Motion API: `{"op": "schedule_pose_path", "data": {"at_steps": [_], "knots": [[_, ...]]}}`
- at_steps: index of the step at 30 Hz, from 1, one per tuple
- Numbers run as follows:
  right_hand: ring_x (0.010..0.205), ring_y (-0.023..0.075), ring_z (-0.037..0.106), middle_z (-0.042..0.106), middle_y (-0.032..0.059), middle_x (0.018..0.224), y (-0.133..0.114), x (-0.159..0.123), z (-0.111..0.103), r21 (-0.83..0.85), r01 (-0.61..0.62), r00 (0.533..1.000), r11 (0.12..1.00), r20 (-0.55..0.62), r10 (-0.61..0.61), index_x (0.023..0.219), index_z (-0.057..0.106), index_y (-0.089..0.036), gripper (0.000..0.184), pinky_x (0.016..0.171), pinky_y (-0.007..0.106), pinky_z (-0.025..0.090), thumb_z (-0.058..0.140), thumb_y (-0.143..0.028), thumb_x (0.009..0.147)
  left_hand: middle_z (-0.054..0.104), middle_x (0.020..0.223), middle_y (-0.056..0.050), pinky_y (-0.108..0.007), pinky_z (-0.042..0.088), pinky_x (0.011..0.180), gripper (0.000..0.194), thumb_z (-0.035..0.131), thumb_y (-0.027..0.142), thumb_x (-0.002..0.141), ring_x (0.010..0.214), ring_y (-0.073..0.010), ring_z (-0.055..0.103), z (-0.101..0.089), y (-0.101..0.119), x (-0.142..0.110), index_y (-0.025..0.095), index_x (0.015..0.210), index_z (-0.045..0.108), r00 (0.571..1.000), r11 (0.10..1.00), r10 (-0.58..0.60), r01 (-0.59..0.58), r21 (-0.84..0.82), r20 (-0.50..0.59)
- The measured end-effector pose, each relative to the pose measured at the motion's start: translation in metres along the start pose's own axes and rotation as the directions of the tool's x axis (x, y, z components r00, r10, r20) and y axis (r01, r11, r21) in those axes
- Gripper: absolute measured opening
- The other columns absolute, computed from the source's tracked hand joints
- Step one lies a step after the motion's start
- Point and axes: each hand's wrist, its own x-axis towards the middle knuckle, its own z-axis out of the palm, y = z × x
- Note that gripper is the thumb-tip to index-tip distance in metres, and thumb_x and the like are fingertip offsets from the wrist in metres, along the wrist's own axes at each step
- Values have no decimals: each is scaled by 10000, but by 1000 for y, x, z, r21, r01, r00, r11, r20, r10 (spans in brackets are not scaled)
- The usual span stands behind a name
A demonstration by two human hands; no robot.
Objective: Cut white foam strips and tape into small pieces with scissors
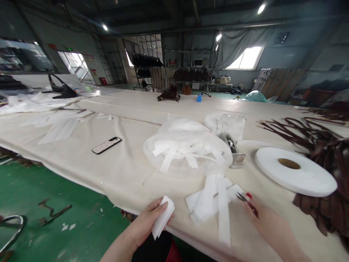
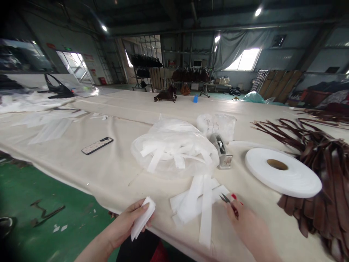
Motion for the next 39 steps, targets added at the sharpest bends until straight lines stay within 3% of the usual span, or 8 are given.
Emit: {"op": "schedule_pose_path", "data": {"at_steps": [3,11,19,24,29,32,35,39], "knots": [[806,344,670,681,226,1025,21,21,-3,-468,173,942,866,-179,-285,1096,644,-103,362,636,407,494,522,-316,830,693,797,-59,-232,437,571,556,746,607,651,639,-154,616,4,4,8,151,937,608,994,999,40,-39,16,-105],[1283,283,469,540,85,1411,-76,39,24,-648,711,374,272,22,-927,1353,515,-160,635,1029,454,388,453,0,741,666,710,-28,-256,467,567,502,699,634,671,625,-180,622,5,24,32,165,836,632,958,970,194,-155,188,-213],[834,209,621,685,40,877,-77,34,46,-515,789,413,335,41,-910,1003,644,-176,283,1029,396,418,505,-33,802,645,651,-19,-266,498,586,523,757,628,606,599,-168,602,-13,24,44,167,816,624,980,991,132,-125,55,-146],[866,205,614,702,61,908,-62,21,41,-470,854,195,222,-106,-975,1007,647,-168,249,1003,376,433,413,-160,924,636,646,-6,-247,482,580,445,734,582,678,595,-152,591,-14,23,43,174,802,607,983,990,143,-141,25,-113],[1035,207,587,715,65,1020,-112,41,13,-562,821,18,99,-147,-989,1123,637,-160,355,1067,389,365,334,-95,950,618,611,8,-243,461,548,424,728,584,691,555,-149,581,-16,17,46,199,804,591,981,989,145,-149,-20,-131],[1100,231,568,689,89,1113,-162,87,6,-556,817,81,153,-151,-985,1164,627,-168,361,1079,417,350,387,-66,914,609,611,11,-246,456,535,451,731,609,679,542,-147,578,-19,9,53,205,792,567,978,982,172,-180,-62,-117],[1164,220,534,652,60,1206,-213,147,13,-469,747,461,472,-147,-875,1187,627,-236,392,1088,359,335,457,-64,878,604,605,19,-248,447,515,511,739,654,639,532,-147,579,-22,3,59,212,802,541,980,979,173,-181,-92,-96],[1099,317,555,630,188,1160,-255,206,40,-399,569,680,719,-264,-684,1246,588,-138,450,995,450,369,464,-42,824,622,629,12,-252,442,513,531,742,660,628,535,-150,586,-21,2,58,210,815,530,980,975,186,-193,-109,-72]]}}
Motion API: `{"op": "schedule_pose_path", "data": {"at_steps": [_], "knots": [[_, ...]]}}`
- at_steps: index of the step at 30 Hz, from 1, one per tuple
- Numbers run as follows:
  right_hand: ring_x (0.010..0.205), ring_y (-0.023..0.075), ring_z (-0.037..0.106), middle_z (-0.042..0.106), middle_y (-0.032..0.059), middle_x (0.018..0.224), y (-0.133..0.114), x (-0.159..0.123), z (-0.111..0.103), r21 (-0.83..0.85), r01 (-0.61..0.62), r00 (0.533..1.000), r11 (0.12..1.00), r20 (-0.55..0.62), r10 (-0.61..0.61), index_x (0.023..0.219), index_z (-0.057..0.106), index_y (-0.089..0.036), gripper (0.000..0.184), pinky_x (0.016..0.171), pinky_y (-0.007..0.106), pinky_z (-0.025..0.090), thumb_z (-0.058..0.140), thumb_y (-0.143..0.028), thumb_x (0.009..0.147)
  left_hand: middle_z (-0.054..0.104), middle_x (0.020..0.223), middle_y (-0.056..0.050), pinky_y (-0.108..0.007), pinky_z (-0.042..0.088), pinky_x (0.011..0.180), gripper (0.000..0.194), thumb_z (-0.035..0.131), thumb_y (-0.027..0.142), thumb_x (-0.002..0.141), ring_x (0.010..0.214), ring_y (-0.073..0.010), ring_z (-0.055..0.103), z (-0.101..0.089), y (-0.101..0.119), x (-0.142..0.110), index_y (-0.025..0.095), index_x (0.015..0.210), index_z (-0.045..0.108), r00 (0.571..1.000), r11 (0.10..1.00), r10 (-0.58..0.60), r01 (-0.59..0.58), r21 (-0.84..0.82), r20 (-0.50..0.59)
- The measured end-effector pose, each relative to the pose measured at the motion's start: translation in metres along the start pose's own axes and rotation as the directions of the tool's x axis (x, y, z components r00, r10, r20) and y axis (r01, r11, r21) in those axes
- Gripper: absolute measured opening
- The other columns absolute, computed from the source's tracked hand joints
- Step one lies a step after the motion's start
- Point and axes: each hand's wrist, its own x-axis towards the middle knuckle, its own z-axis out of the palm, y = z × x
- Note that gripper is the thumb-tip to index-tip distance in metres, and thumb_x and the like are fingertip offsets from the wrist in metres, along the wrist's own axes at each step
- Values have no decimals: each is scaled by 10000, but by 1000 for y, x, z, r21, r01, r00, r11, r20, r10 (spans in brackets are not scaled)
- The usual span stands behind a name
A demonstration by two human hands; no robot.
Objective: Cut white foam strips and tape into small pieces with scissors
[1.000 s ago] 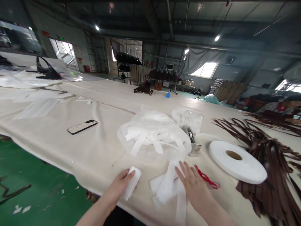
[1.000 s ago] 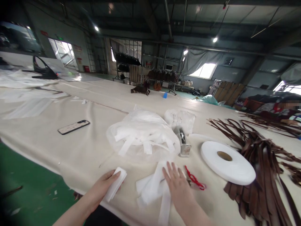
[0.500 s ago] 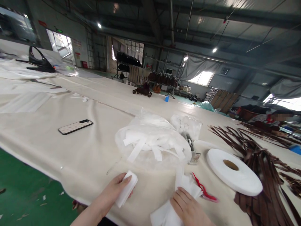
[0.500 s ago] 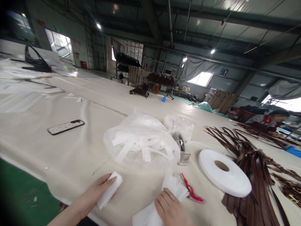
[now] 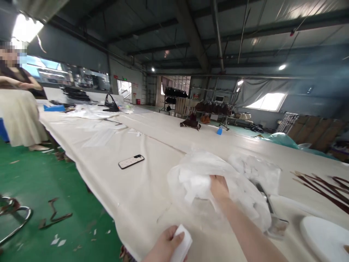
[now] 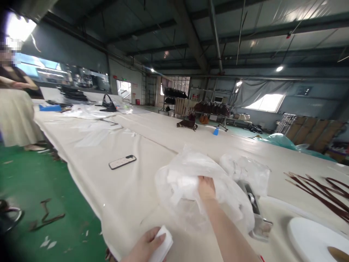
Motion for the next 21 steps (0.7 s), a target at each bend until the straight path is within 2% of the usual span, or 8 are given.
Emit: {"op": "schedule_pose_path", "data": {"at_steps": [2,5,7,10,13,15,18,21], "knots": [[1088,320,557,625,192,1154,-3,9,19,21,-91,995,996,40,90,1256,570,-131,497,979,445,366,495,-38,773,628,635,4,-264,449,528,515,749,631,639,534,-154,590,2,2,-3,200,828,538,1000,999,23,-23,-26,5],[1116,315,541,621,181,1168,-2,7,31,66,-112,989,992,103,105,1268,539,-117,551,994,420,362,565,-95,718,650,685,-19,-291,479,593,482,790,540,626,578,-164,613,2,8,-8,177,841,559,1000,994,8,-8,-110,-3],[1165,324,513,598,197,1213,5,2,27,97,-86,991,991,111,75,1285,507,-85,593,1026,416,351,586,-124,699,675,754,-47,-310,491,643,483,817,471,588,637,-184,636,1,14,-10,161,875,583,999,985,-44,44,-169,1],[1276,324,435,521,222,1331,15,-19,5,124,-54,996,991,75,45,1375,392,-57,693,1088,427,311,540,-73,698,695,815,-81,-313,483,673,489,821,376,557,700,-209,650,3,23,-13,139,930,610,996,980,-81,83,-178,20],[1400,312,283,362,198,1487,16,-63,-26,143,-22,1000,990,-15,24,1483,183,-92,851,1127,466,291,486,-18,691,697,815,-76,-295,465,697,422,795,311,589,735,-202,642,13,25,-13,129,929,626,999,991,-44,47,-125,28],[1425,313,240,288,167,1535,7,-103,-45,202,39,985,979,-172,-4,1500,150,-130,846,1122,507,314,449,-16,718,696,820,-63,-278,450,704,382,771,293,631,747,-190,631,25,20,-12,129,947,634,1000,996,1,0,-87,12],[1399,328,292,327,146,1508,-19,-165,-62,319,56,966,946,-257,29,1472,245,-175,731,1098,558,349,425,-58,773,700,870,-51,-265,438,708,382,738,260,670,765,-178,617,46,8,-11,139,1015,630,998,996,49,-51,-76,-33],[1281,338,450,465,149,1397,-51,-213,-65,428,71,987,901,-162,-1,1396,380,-204,605,1014,529,466,525,-187,809,697,892,-58,-266,445,699,397,718,230,666,761,-176,612,69,-2,-13,137,1037,610,996,990,42,-53,-134,-81]]}}
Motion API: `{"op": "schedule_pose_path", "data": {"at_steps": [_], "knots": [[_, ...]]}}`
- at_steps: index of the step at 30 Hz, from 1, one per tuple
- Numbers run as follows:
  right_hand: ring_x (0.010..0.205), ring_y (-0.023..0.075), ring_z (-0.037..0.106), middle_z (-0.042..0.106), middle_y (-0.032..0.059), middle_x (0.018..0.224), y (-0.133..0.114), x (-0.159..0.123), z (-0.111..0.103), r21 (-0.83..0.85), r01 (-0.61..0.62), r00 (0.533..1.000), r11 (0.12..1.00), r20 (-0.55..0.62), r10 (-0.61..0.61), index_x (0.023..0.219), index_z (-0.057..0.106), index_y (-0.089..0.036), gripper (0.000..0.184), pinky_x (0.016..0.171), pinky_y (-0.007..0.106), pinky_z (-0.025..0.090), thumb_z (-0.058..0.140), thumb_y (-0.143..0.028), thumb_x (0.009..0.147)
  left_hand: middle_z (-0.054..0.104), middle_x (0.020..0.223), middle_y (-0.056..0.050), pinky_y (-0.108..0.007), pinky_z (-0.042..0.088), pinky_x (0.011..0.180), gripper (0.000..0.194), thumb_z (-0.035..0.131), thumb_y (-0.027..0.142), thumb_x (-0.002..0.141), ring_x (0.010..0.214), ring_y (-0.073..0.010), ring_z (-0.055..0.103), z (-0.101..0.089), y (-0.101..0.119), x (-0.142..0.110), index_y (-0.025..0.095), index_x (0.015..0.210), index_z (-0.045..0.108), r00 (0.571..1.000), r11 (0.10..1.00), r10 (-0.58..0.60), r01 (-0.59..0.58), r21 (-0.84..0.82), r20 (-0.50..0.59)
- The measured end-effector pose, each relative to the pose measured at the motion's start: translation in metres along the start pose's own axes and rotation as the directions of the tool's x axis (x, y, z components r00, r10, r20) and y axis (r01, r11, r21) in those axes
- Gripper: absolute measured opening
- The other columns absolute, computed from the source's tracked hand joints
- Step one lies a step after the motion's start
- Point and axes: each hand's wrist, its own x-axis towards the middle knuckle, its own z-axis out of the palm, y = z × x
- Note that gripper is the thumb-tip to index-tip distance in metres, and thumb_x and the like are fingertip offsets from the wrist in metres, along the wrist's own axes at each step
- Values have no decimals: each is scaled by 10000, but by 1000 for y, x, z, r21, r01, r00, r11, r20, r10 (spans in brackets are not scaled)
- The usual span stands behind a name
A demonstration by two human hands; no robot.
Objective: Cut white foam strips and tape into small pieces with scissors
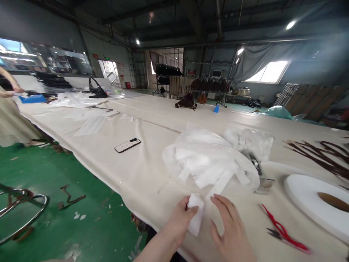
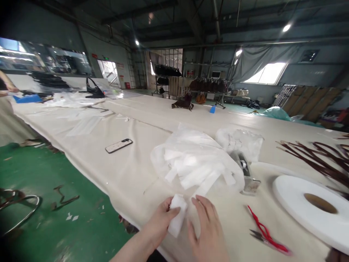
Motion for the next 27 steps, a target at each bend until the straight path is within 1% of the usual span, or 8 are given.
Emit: {"op": "schedule_pose_path", "data": {"at_steps": [2,6,10,14,18,21,24,27], "knots": [[1246,350,486,485,160,1386,-15,-20,8,37,-20,997,999,74,17,1404,378,-197,665,974,518,507,589,-225,774,690,855,-51,-261,446,662,415,709,214,653,717,-169,609,12,-4,-5,137,1044,594,999,999,-37,36,-38,-22],[1260,335,494,479,171,1409,-23,-37,19,74,-96,991,993,99,88,1440,319,-169,721,972,496,519,578,-207,768,685,862,-46,-248,447,613,396,665,209,654,718,-174,626,28,0,-17,153,1039,591,994,983,-100,104,-154,33],[1202,329,554,557,175,1338,-16,-45,22,44,-122,992,992,51,119,1412,362,-161,621,930,493,546,535,-240,821,690,957,-83,-258,481,758,265,578,335,818,914,-200,644,39,2,-28,144,996,623,985,954,-144,163,-250,90],[1031,293,665,678,152,1167,-8,-50,24,67,-169,984,983,-36,172,1312,493,-184,442,837,430,591,468,-221,872,674,1076,-116,-278,452,929,324,456,376,921,1043,-207,617,51,-3,-35,134,1030,642,978,917,-164,198,-346,127],[1053,251,668,687,125,1188,-3,-50,15,227,-280,960,933,46,277,1282,546,-184,403,880,384,572,392,-206,910,657,1120,-127,-342,445,965,338,447,379,927,1036,-223,616,51,-4,-35,134,1082,620,977,908,-173,209,-363,127],[1083,244,650,687,101,1200,-4,-45,2,375,-430,903,821,181,390,1240,597,-197,383,931,371,534,398,-316,935,666,1013,-114,-377,480,899,287,482,362,906,897,-214,635,45,-3,-31,135,1034,601,978,914,-190,208,-347,86],[856,236,690,735,75,1061,-5,-39,-11,470,-591,805,656,288,519,1172,651,-210,417,803,337,563,449,-461,908,656,944,-93,-380,501,866,262,500,359,897,843,-202,636,39,-2,-28,140,1011,588,971,894,-217,239,-379,102],[667,214,650,747,45,865,-4,-36,-18,551,-679,714,486,341,611,1102,691,-201,459,685,319,548,537,-550,846,653,938,-83,-392,521,844,306,496,386,898,816,-202,647,35,-3,-26,139,1046,598,958,868,-248,286,-406,145]]}}
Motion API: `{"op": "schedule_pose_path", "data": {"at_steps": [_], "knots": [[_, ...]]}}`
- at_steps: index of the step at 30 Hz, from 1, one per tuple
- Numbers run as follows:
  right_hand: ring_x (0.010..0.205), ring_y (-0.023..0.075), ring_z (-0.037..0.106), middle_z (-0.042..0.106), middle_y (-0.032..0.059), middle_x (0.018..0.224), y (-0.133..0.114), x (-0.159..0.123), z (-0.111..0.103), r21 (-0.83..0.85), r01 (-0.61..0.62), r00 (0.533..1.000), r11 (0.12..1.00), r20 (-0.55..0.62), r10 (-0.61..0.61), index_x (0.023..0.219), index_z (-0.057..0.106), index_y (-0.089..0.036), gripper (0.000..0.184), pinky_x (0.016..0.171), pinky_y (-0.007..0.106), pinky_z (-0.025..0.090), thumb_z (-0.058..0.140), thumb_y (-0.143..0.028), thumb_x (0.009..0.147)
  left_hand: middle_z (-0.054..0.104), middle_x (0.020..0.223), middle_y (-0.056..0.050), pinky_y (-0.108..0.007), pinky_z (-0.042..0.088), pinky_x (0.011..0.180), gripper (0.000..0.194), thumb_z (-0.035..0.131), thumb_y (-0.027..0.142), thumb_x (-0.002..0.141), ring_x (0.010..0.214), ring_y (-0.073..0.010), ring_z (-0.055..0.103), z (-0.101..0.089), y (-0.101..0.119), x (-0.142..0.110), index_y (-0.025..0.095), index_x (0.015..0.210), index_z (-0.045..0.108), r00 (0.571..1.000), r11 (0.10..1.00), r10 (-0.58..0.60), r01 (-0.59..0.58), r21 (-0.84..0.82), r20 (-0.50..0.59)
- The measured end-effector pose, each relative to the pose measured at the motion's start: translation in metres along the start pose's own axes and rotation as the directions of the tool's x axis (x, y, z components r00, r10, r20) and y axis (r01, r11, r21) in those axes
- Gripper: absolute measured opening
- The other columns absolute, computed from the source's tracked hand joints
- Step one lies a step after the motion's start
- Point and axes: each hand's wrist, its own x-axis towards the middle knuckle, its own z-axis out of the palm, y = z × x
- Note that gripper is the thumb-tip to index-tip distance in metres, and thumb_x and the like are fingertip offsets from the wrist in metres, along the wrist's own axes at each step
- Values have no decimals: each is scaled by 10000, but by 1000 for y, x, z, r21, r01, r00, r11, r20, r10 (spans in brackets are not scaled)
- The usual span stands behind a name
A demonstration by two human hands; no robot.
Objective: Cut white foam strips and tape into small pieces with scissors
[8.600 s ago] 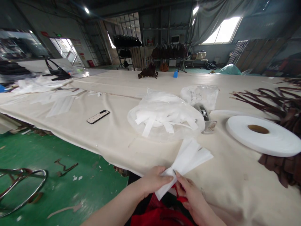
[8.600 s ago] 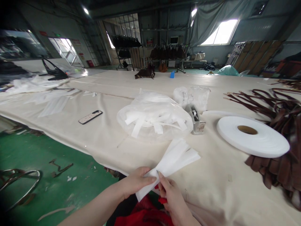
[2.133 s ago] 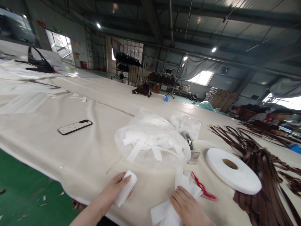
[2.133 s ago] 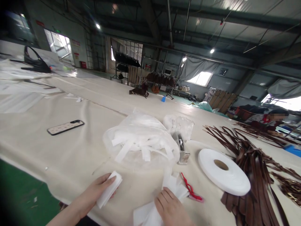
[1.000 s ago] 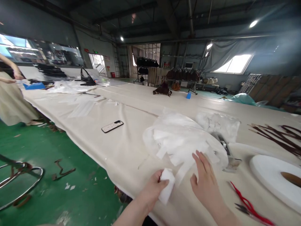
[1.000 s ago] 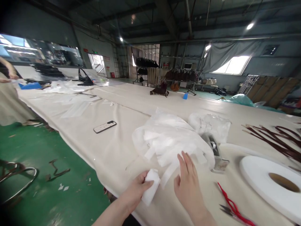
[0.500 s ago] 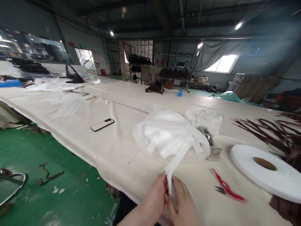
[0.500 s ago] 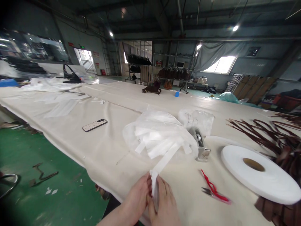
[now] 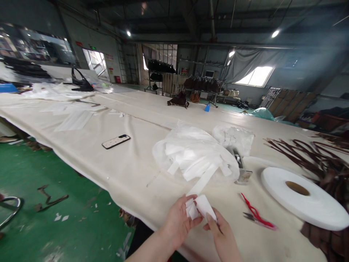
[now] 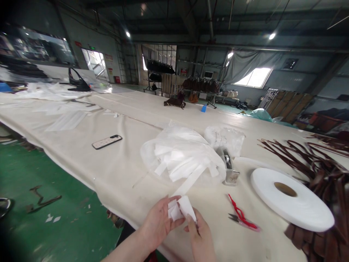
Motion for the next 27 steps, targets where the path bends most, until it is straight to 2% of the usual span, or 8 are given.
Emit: {"op": "schedule_pose_path", "data": {"at_steps": [6,11,13,15,17,19,22,27], "knots": [[805,243,668,734,96,1023,1,1,-4,488,-164,984,857,24,175,1018,725,-152,410,680,335,531,719,-468,757,682,995,-137,-382,528,856,369,494,433,897,906,-246,674,-7,11,-5,98,977,626,999,999,-33,33,41,6],[885,294,695,742,112,978,0,1,-4,707,-267,952,655,89,292,931,730,-136,342,613,329,531,803,-360,683,699,958,-142,-352,531,799,404,587,475,823,915,-253,666,-40,54,-34,102,964,650,947,921,310,-276,276,-88],[885,295,699,742,114,986,1,2,-5,727,-278,949,628,109,294,929,732,-136,340,601,323,531,809,-351,677,699,955,-125,-399,517,846,457,585,557,787,940,-290,655,-60,75,-51,130,935,657,835,788,528,-413,457,-155],[887,292,700,742,117,996,3,3,-6,737,-284,950,613,130,284,929,736,-136,338,588,314,530,811,-346,676,680,1063,-116,-450,428,997,429,544,561,809,1099,-332,589,-80,91,-67,167,924,668,598,522,775,-423,741,-206],[859,280,702,747,121,975,5,3,-5,742,-290,951,605,149,273,925,741,-134,343,574,305,529,817,-350,670,570,1305,-117,-519,227,1133,366,545,490,827,1318,-367,402,-93,100,-79,196,1010,665,288,175,952,-236,956,-103],[823,265,702,752,123,940,6,2,-1,739,-300,950,604,171,263,925,746,-131,363,567,299,528,827,-361,657,468,1421,-106,-544,83,1165,343,574,416,820,1406,-359,261,-97,99,-84,224,1094,645,145,-71,986,-81,994,82],[778,254,700,752,125,906,1,-1,7,729,-327,943,601,208,260,919,749,-123,402,548,294,521,849,-372,621,549,1332,-87,-472,198,1166,289,627,378,800,1331,-327,398,-84,81,-79,255,1057,677,350,-123,913,-259,958,212],[715,232,688,750,132,851,-13,-9,15,682,-363,932,635,278,234,906,748,-119,441,515,269,488,851,-422,604,598,1271,-115,-415,394,1064,436,676,370,799,1192,-303,536,-38,41,-54,236,1212,640,787,255,546,-481,839,286]]}}
